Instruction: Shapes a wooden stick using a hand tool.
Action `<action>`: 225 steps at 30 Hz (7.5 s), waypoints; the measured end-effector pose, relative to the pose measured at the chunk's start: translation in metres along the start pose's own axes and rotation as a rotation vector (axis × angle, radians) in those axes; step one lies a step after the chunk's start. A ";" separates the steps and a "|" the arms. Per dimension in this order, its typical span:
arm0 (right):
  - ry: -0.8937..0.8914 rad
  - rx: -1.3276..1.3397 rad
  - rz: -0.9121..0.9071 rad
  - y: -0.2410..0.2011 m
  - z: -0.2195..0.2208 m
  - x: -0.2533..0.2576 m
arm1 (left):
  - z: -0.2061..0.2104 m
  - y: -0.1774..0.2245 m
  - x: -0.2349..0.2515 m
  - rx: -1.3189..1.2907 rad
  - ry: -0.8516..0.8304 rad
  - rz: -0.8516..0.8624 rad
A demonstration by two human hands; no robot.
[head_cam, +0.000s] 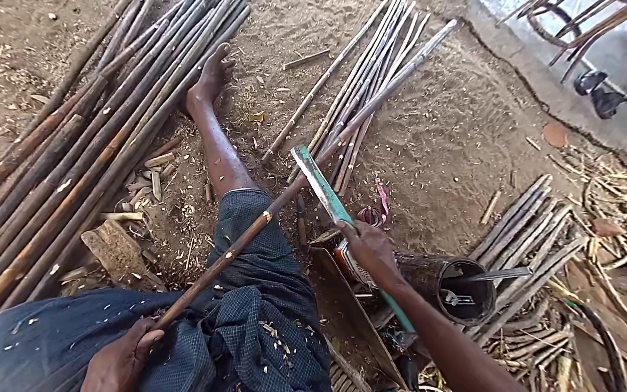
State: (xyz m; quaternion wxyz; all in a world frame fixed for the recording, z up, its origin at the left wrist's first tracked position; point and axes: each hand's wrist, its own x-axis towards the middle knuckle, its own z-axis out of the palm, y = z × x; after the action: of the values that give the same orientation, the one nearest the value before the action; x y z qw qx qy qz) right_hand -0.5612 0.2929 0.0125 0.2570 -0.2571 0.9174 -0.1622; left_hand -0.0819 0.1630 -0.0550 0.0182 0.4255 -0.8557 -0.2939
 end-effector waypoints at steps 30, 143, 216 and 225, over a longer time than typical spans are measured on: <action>-0.245 0.211 -0.105 -0.022 0.056 -0.067 | -0.030 0.094 0.053 -0.150 -0.244 -0.102; -0.132 0.288 -0.037 0.021 0.068 -0.018 | -0.003 0.076 0.007 -0.162 0.294 -0.050; -0.291 0.123 -0.097 -0.002 0.048 -0.020 | -0.021 0.084 0.022 -0.017 0.144 -0.111; -0.274 0.130 -0.074 -0.006 0.054 -0.019 | -0.028 0.083 0.016 -0.025 0.032 -0.155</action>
State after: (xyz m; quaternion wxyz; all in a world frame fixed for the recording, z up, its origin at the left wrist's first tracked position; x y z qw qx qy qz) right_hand -0.5147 0.2900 -0.0216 0.3898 -0.2932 0.8512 -0.1939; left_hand -0.1443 0.1766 0.0076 0.0143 0.4948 -0.8161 -0.2981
